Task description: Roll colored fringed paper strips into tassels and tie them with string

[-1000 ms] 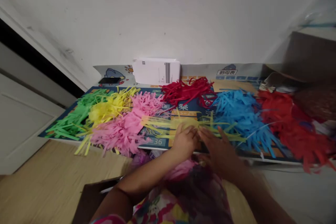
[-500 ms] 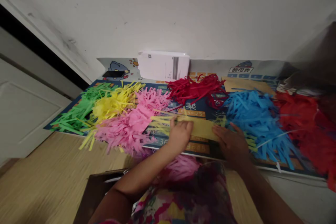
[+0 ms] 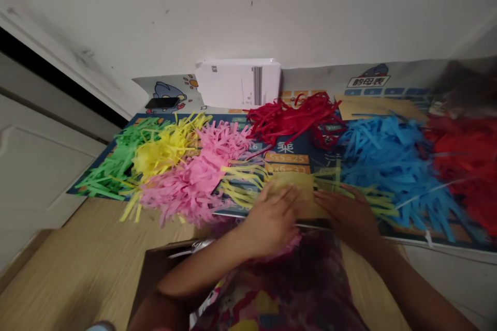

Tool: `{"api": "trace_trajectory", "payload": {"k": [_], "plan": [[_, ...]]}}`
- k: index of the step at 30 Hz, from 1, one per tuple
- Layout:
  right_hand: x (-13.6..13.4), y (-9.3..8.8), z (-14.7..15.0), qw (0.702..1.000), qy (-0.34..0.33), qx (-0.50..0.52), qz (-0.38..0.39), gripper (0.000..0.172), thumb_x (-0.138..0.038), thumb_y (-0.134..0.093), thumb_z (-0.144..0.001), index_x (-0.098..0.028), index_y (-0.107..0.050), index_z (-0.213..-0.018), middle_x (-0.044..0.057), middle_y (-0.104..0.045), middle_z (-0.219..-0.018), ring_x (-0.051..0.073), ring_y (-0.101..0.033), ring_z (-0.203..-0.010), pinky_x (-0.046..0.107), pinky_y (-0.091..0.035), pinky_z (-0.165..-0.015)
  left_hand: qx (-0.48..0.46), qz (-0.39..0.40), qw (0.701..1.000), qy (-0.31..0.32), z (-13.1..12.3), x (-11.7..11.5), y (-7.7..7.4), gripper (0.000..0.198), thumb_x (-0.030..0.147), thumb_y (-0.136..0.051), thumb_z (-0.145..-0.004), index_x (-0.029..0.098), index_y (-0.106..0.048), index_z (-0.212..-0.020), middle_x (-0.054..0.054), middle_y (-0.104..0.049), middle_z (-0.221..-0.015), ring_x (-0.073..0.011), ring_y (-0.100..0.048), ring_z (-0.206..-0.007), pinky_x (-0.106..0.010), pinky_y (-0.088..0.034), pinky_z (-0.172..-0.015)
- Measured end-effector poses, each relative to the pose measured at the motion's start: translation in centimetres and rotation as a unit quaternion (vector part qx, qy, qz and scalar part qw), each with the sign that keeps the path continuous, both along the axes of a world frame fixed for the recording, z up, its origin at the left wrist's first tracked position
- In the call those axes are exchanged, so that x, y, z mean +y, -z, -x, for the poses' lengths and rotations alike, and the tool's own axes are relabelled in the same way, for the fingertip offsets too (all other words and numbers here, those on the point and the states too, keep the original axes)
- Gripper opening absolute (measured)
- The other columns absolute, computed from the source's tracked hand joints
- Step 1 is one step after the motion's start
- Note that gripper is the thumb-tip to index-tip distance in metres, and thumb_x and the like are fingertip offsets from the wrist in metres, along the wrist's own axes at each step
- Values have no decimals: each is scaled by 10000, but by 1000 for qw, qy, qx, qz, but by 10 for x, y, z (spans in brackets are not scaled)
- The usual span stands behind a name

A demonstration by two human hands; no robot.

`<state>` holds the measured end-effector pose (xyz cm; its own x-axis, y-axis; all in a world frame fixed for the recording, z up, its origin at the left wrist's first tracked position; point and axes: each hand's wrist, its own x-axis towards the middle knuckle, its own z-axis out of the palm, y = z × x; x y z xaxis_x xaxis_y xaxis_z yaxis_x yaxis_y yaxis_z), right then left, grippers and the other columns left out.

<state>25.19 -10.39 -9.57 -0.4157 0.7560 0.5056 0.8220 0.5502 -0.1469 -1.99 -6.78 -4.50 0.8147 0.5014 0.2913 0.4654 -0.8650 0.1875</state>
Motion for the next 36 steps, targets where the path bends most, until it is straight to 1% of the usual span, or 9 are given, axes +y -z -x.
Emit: {"api": "trace_trajectory", "payload": {"k": [3,5,8,11,14,16,20,24,36], "plan": [[-4,-9,-1,1000,18,-8,5,307,-110,-478,-899,-224,-676,-1104,46,-755,-1124,191,-701,-1052,452,-271,-1158,-3,-2,1000,-4,-29,12,28,318,209,-462,-997,194,-601,-1283,-97,-654,-1345,-223,-554,-1307,-523,-184,-1233],[-6,-13,2,999,26,-17,11,338,-120,-481,-887,-219,-663,-1155,67,-730,-1192,212,-671,-1126,476,-247,-1168,-4,3,1000,-19,-32,19,37,289,185,-432,-1018,207,-634,-1223,-65,-709,-1256,-196,-591,-1260,-505,-200,-1231],[-6,-10,5,999,-6,-30,44,342,-121,-484,-886,-218,-664,-1160,83,-720,-1210,224,-659,-1146,501,-258,-1150,8,13,1000,-24,-22,22,32,272,192,-434,-1021,197,-651,-1185,-67,-735,-1196,-197,-629,-1200,-503,-240,-1209],[0,-2,1,994,-32,0,104,318,-126,-468,-904,-250,-689,-1096,39,-759,-1097,199,-697,-1040,450,-364,-1049,10,48,999,-9,-9,26,20,257,165,-474,-987,181,-663,-1160,-77,-757,-1123,-206,-677,-1100,-491,-319,-1145],[10,-3,-5,986,11,54,159,291,-193,-477,-916,-265,-712,-1073,26,-757,-1067,202,-698,-978,389,-436,-879,-23,107,994,-24,-5,40,14,213,176,-534,-941,210,-707,-1060,-54,-778,-1017,-192,-713,-955,-416,-424,-999],[16,-9,-2,980,52,86,174,230,-275,-505,-940,-258,-735,-939,19,-757,-954,203,-689,-892,359,-428,-788,-34,141,988,-61,-9,52,14,189,213,-544,-945,226,-732,-964,-36,-782,-929,-177,-717,-862,-360,-452,-885],[27,-16,12,974,140,96,152,377,-416,-542,-967,-230,-688,-673,12,-710,-737,197,-623,-755,340,-363,-714,8,177,977,-122,-25,70,13,256,299,-550,-966,222,-731,-801,-15,-766,-784,-189,-702,-760,-339,-414,-768],[30,-8,19,970,202,54,125,397,-422,-557,-959,-224,-676,-636,31,-708,-773,219,-580,-764,358,-309,-703,51,175,969,-168,-34,77,10,183,313,-612,-920,224,-742,-826,-30,-754,-736,-221,-689,-723,-377,-386,-776],[37,-9,21,961,209,82,159,431,-454,-518,-972,-230,-663,-633,40,-681,-748,223,-568,-759,364,-300,-689,70,164,965,-190,-36,80,13,280,331,-578,-906,196,-638,-668,-10,-657,-571,-190,-632,-592,-383,-362,-744]]}}
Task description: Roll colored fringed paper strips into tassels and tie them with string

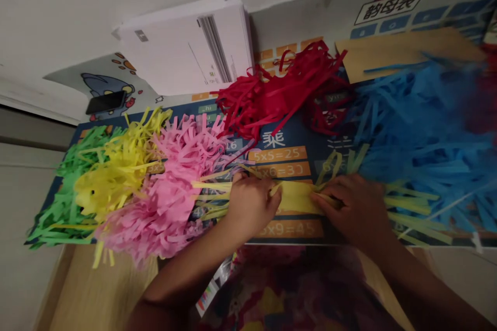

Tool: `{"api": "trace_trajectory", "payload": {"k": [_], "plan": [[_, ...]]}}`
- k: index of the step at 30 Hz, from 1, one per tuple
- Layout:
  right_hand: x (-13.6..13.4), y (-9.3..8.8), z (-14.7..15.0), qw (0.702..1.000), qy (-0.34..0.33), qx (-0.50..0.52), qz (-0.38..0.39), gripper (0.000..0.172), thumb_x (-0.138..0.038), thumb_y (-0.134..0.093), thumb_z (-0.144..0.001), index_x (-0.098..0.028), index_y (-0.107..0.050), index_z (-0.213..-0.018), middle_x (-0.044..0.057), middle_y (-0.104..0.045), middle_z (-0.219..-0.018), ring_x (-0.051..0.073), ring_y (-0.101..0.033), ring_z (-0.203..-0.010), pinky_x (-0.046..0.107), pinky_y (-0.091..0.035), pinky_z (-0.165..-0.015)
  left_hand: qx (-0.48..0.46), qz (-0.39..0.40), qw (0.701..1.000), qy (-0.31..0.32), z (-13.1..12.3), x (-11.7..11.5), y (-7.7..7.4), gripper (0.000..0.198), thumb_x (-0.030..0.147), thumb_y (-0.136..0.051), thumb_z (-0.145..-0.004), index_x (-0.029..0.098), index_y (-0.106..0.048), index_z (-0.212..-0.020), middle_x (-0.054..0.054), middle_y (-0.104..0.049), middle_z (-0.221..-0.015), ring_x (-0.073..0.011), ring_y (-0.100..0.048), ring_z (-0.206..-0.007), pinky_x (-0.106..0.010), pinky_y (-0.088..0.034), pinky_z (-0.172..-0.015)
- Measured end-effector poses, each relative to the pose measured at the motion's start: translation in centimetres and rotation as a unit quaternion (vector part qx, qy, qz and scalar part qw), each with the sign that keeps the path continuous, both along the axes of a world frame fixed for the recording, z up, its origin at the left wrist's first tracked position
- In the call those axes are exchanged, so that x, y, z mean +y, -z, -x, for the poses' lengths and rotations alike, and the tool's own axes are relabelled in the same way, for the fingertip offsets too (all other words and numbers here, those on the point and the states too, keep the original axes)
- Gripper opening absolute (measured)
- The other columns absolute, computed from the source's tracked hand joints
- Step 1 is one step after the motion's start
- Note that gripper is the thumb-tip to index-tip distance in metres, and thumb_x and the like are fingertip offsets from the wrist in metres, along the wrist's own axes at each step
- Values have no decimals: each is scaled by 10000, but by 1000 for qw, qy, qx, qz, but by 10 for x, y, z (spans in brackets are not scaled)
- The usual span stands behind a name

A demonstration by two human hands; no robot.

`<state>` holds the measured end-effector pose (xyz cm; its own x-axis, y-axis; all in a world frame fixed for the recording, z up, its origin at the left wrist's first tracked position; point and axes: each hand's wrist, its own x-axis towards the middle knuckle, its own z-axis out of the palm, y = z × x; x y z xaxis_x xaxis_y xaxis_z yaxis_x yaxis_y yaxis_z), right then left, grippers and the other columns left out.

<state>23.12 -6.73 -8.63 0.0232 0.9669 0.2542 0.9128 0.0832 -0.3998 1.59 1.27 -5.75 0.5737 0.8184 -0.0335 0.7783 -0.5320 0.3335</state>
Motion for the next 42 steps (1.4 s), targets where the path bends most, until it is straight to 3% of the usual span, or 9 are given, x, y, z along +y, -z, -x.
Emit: {"api": "trace_trajectory", "payload": {"k": [8,11,13,16,19,22,28,32,42], "plan": [[0,3,0,1000,8,-13,-3,408,-447,-529,-962,-226,-653,-643,43,-679,-737,228,-567,-768,369,-296,-698,1,-20,1000,-4,2,-2,5,235,349,-589,-913,205,-676,-749,-12,-671,-607,-196,-615,-614,-393,-370,-772],[1,5,1,999,43,-9,8,342,-450,-548,-938,-218,-641,-704,45,-660,-726,232,-579,-756,364,-307,-687,-11,-98,995,5,2,-3,4,164,338,-628,-908,192,-683,-959,-69,-735,-892,-252,-642,-859,-410,-374,-824],[-2,4,2,997,76,-12,-3,294,-451,-569,-919,-197,-641,-790,64,-659,-763,247,-592,-769,371,-329,-702,-13,-164,983,78,2,-4,1,160,294,-593,-945,195,-662,-1049,-90,-711,-1077,-266,-601,-1018,-415,-366,-876],[-11,-7,3,991,98,-50,-78,220,-367,-605,-906,-157,-656,-949,131,-691,-971,290,-616,-920,411,-363,-812,35,-197,949,245,2,-7,-7,181,190,-485,-997,191,-665,-984,-52,-700,-964,-226,-592,-952,-409,-356,-909],[-23,-19,5,987,-73,-89,-113,164,-205,-550,-935,-188,-656,-1059,100,-710,-1113,256,-623,-1035,419,-341,-933,100,-179,929,309,2,-12,-19,176,167,-490,-980,160,-665,-964,-41,-674,-873,-215,-600,-864,-453,-325,-1005],[-22,-19,4,964,-225,-109,-85,213,-141,-511,-925,-191,-657,-1072,71,-737,-1065,224,-650,-977,414,-324,-960,132,-157,927,314,-1,-16,-30,189,265,-552,-928,131,-672,-985,-74,-677,-912,-234,-615,-849,-533,-261,-1091],[3,-3,-12,978,-178,-86,-71,212,-141,-498,-906,-187,-677,-1009,38,-762,-852,193,-656,-729,388,-337,-864,132,-168,943,254,-8,-16,-20,201,277,-586,-874,123,-682,-959,-104,-690,-921,-274,-631,-902,-589,-248,-1093],[3,-13,0,985,-129,-80,-87,202,-197,-526,-894,-184,-668,-1038,68,-760,-982,223,-652,-849,394,-325,-865,100,-187,955,208,-3,-11,-7,175,230,-535,-923,147,-677,-984,-98,-710,-960,-260,-637,-928,-548,-310,-1032],[-4,-1,-7,970,-178,-104,-129,190,-107,-588,-913,-228,-725,-862,10,-751,-899,196,-601,-826,381,-266,-773,34,-218,946,236,26,-12,0,234,194,-464,-1016,199,-695,-974,-26,-748,-950,-191,-635,-916,-524,-251,-1085]]}}
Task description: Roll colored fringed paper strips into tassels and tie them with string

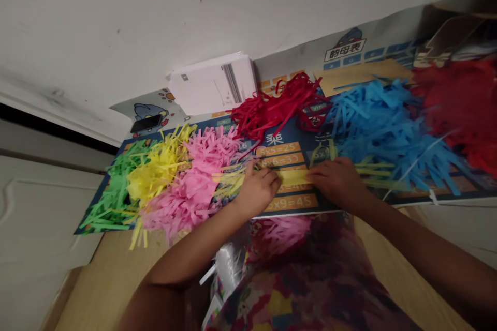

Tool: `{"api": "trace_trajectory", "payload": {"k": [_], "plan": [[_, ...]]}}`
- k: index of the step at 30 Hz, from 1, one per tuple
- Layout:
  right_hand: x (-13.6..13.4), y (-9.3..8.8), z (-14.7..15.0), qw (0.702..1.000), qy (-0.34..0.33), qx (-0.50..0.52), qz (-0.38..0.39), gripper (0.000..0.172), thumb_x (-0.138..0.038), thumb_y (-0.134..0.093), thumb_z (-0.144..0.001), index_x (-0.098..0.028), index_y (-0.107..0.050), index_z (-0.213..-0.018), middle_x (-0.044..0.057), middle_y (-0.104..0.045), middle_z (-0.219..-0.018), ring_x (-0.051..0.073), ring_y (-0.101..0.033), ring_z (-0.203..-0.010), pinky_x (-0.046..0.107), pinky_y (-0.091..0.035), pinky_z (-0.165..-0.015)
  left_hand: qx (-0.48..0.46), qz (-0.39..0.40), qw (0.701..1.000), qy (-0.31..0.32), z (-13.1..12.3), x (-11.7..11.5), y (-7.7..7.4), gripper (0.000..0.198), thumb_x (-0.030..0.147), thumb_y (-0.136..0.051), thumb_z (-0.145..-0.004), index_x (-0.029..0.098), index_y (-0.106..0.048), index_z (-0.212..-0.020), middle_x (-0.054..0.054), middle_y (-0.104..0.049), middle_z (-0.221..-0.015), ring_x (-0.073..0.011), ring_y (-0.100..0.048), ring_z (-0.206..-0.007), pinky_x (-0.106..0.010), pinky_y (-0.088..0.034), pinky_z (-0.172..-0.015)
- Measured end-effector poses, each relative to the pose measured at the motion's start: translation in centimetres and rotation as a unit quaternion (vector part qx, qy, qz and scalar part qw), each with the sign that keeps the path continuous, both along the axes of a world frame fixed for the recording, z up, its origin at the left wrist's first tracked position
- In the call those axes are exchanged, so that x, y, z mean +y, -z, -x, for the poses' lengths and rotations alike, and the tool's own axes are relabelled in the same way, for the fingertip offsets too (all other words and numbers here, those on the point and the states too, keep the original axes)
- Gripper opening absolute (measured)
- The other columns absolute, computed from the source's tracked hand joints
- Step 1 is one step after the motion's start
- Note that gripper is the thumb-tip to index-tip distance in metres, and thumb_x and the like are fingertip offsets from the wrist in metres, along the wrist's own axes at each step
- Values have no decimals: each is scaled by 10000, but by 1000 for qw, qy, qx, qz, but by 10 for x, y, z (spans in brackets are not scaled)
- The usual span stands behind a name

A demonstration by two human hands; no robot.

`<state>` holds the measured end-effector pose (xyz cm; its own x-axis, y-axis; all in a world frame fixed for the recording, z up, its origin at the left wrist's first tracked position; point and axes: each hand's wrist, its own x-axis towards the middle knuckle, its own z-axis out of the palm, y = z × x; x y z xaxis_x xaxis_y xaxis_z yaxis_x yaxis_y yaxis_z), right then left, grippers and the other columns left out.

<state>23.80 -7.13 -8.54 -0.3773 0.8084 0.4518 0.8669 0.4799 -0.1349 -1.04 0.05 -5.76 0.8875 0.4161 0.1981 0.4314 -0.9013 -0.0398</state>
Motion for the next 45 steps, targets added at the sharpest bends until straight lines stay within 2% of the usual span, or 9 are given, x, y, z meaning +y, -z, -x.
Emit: {"api": "trace_trajectory", "payload": {"k": [10,17,28,30,32,34,36,41,45], "plan": [[17,8,-19,976,41,115,180,276,-417,-589,-951,-250,-741,-793,12,-719,-861,222,-608,-868,362,-325,-762,-127,210,965,-94,12,15,5,205,352,-617,-945,236,-755,-849,-20,-768,-918,-194,-665,-932,-427,-349,-954],[21,2,-13,964,98,110,222,298,-400,-620,-916,-232,-697,-681,14,-698,-775,226,-602,-830,358,-346,-753,-49,198,963,-176,-3,17,0,324,358,-554,-956,201,-683,-703,-35,-717,-789,-217,-637,-852,-424,-343,-850],[23,2,-5,973,144,61,172,320,-368,-612,-894,-210,-607,-616,30,-654,-716,220,-563,-752,342,-261,-667,36,157,967,-198,-14,24,-4,246,378,-619,-911,206,-670,-742,-48,-712,-825,-262,-622,-858,-429,-347,-763],[19,-4,-3,979,145,48,132,233,-348,-609,-898,-207,-655,-718,46,-683,-788,234,-574,-792,356,-273,-694,25,100,978,-180,-11,23,-6,180,379,-638,-909,206,-683,-886,-67,-713,-903,-279,-605,-905,-449,-355,-794],[13,-13,2,991,101,21,84,157,-320,-604,-913,-222,-702,-841,56,-719,-910,262,-584,-907,399,-291,-783,28,28,995,-94,-9,21,-8,146,321,-600,-946,209,-667,-1012,-74,-701,-974,-274,-577,-967,-464,-356,-857],[6,-21,8,998,36,-16,44,156,-274,-580,-936,-243,-717,-868,41,-735,-964,275,-571,-1010,448,-268,-886,52,-17,998,20,-8,18,-12,142,229,-527,-983,209,-662,-1018,-60,-689,-959,-249,-554,-988,-464,-345,-929],[3,-24,12,999,-4,-47,20,206,-222,-555,-949,-239,-708,-812,22,-739,-899,257,-571,-1004,464,-240,-931,70,-28,995,67,-9,14,-16,188,213,-488,-993,195,-671,-958,-54,-679,-892,-239,-544,-970,-479,-328,-988],[14,-19,6,998,1,-56,3,211,-174,-572,-918,-205,-676,-737,23,-728,-811,215,-580,-893,440,-250,-897,71,-17,997,23,-15,9,-19,263,364,-521,-943,171,-693,-898,-79,-679,-849,-269,-548,-961,-552,-297,-1058],[20,-22,0,999,14,-36,19,168,-205,-591,-897,-202,-681,-755,42,-741,-858,219,-579,-903,431,-256,-885,64,-22,998,10,-18,12,-17,202,334,-574,-887,170,-693,-883,-82,-689,-862,-280,-560,-954,-555,-305,-1040]]}}
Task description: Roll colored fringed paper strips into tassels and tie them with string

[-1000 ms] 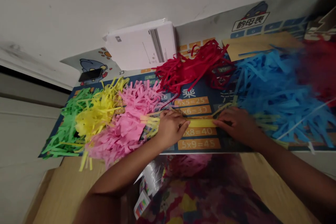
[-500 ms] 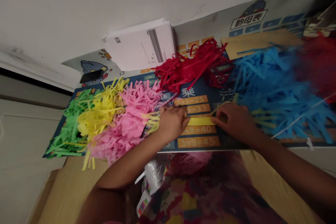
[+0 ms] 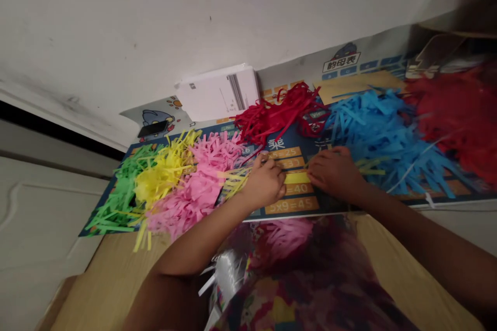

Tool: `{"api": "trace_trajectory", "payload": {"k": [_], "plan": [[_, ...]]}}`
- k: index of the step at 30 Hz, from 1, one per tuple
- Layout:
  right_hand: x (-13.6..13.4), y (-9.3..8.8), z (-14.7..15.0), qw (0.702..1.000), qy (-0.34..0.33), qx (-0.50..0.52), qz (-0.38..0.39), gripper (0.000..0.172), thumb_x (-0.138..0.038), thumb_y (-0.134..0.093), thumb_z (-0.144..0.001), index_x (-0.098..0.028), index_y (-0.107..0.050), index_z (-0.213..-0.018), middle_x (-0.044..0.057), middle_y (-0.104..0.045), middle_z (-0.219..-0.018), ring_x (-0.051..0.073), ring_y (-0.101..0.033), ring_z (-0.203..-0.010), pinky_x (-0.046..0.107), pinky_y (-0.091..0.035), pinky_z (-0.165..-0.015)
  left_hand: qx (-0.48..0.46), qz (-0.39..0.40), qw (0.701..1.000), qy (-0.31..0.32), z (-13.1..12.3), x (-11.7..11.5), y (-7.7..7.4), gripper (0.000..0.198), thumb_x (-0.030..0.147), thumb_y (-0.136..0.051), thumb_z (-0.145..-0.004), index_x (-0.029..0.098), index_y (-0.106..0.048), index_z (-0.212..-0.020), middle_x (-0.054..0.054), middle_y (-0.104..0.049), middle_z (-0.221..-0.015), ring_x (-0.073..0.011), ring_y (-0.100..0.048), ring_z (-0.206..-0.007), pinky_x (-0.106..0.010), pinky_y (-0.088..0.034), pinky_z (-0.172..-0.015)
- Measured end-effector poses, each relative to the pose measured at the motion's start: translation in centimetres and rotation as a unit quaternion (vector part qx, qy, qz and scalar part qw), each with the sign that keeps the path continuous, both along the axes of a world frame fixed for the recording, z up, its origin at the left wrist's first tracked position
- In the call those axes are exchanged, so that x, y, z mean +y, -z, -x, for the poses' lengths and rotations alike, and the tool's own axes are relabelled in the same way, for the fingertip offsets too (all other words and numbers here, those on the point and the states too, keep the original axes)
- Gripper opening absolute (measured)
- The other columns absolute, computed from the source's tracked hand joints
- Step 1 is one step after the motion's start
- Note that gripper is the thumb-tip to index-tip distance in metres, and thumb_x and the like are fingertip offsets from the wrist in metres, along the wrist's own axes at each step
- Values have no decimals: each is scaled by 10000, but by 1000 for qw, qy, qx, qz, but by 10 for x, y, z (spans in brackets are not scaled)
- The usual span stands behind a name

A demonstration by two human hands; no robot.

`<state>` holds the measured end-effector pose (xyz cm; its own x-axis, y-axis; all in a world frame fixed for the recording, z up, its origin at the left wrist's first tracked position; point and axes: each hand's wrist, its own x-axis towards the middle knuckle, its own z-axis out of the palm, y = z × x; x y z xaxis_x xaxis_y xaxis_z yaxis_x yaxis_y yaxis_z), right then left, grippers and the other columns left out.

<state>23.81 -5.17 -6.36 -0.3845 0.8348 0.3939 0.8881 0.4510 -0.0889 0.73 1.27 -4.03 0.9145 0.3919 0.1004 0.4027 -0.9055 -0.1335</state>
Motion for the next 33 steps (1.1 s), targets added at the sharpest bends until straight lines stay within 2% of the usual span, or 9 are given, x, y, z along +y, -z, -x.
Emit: {"api": "trace_trajectory", "payload": {"k": [4,7,10,13,16,21,25,33], "plan": [[-5,-6,6,996,-51,-75,24,65,-207,-638,-841,-189,-683,-798,69,-726,-858,243,-565,-921,443,-266,-893,16,-19,1000,12,-2,3,0,113,203,-589,-854,164,-683,-901,-88,-695,-870,-287,-564,-963,-567,-291,-1032],[-4,-7,16,995,-35,-97,18,49,-197,-647,-807,-173,-671,-843,78,-701,-850,252,-559,-896,438,-278,-869,12,-25,1000,5,-2,5,1,106,152,-577,-849,163,-676,-884,-95,-703,-872,-287,-572,-964,-572,-284,-1022],[0,-4,25,997,-19,-78,12,72,-220,-643,-817,-176,-663,-870,84,-693,-899,251,-547,-897,424,-276,-839,-20,-2,1000,-23,2,6,5,99,204,-600,-856,179,-686,-898,-85,-718,-889,-277,-583,-947,-561,-301,-985],[3,3,26,998,-20,-65,-5,88,-191,-594,-880,-185,-663,-826,72,-688,-856,231,-533,-867,409,-267,-818,-59,15,998,-34,10,6,11,152,246,-565,-922,208,-705,-877,-56,-728,-874,-243,-595,-920,-543,-294,-983],[2,13,15,999,-21,-47,-8,193,-172,-560,-932,-209,-682,-787,39,-702,-824,212,-536,-850,396,-261,-809,-90,27,995,-42,21,4,17,243,266,-523,-978,226,-720,-843,-39,-736,-860,-214,-602,-912,-498,-302,-974],[6,27,-8,996,13,72,54,207,-291,-598,-951,-235,-733,-805,25,-729,-870,209,-577,-872,374,-281,-782,-137,125,976,-112,29,8,24,168,328,-592,-955,242,-731,-920,-37,-751,-983,-220,-627,-989,-436,-359,-917],[11,32,-11,984,60,121,113,209,-351,-616,-929,-230,-727,-801,35,-713,-893,225,-594,-887,360,-309,-754,-141,196,958,-156,25,12,22,168,298,-597,-937,222,-714,-844,-37,-749,-958,-216,-636,-959,-406,-380,-865],[14,33,-8,979,90,127,131,154,-307,-651,-858,-232,-686,-729,14,-695,-854,219,-591,-858,358,-293,-728,-94,200,956,-193,16,17,20,150,309,-619,-891,219,-677,-785,-23,-730,-877,-248,-622,-943,-414,-360,-810]]}}
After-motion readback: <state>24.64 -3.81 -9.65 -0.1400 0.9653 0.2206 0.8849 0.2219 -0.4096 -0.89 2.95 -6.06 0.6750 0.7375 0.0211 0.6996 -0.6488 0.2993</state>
